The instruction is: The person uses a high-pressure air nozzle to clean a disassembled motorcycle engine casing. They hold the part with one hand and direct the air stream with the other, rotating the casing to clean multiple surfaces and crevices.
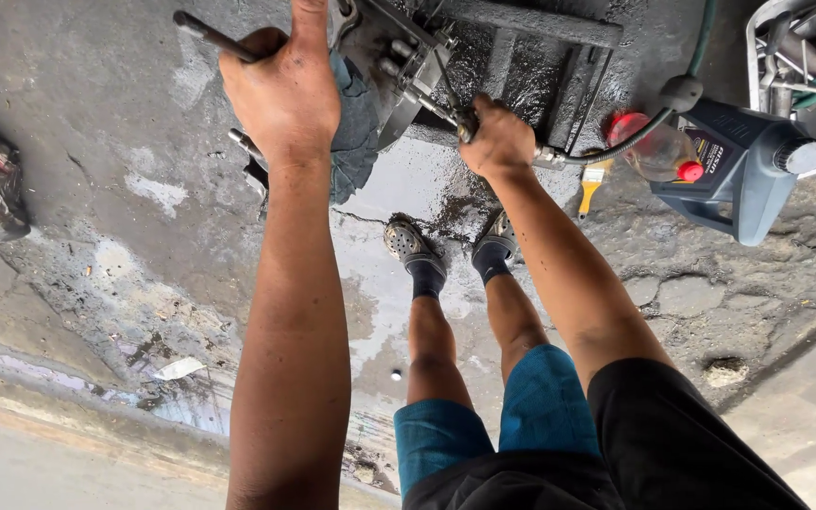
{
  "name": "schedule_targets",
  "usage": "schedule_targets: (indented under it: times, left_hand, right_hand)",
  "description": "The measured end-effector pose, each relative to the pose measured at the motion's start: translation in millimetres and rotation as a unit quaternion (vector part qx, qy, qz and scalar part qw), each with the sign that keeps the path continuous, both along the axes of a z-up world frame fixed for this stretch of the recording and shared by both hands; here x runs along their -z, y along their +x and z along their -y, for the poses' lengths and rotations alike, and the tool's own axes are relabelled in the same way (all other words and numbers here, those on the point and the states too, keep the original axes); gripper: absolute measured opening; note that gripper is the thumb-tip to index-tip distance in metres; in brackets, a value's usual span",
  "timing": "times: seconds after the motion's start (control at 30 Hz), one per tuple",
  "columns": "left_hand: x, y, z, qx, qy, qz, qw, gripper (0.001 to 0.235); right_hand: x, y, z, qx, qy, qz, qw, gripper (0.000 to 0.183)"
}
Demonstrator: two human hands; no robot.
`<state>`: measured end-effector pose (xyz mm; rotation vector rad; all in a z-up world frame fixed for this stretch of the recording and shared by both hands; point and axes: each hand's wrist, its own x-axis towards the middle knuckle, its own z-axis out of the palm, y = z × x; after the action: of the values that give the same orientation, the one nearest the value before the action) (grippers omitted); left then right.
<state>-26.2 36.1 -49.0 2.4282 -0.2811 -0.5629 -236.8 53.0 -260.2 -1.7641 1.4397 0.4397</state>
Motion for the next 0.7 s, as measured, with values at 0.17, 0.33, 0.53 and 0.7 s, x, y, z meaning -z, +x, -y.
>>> schedule_targets:
  times: [0.17,0.33,0.53,0.7]
  left_hand:
    - [5,0,-6,0.041,-0.038,0.026,0.998,0.074]
    - [2,0,-9,0.028,-0.021,0.01,0.999,0.069]
    - [-1,-5,-6,0.027,-0.003,0.025,0.999,0.079]
    - [-3,-8,-8,0.028,-0.018,0.015,0.999,0.08]
  right_hand:
    - [7,14,14,0.032,0.115,-0.026,0.992,0.011]
    - [3,16,13,-0.001,0.112,0.004,0.994,0.023]
    - [9,9,19,0.05,0.11,0.046,0.992,0.009]
    - [17,6,19,0.086,0.059,-0.011,0.995,0.017]
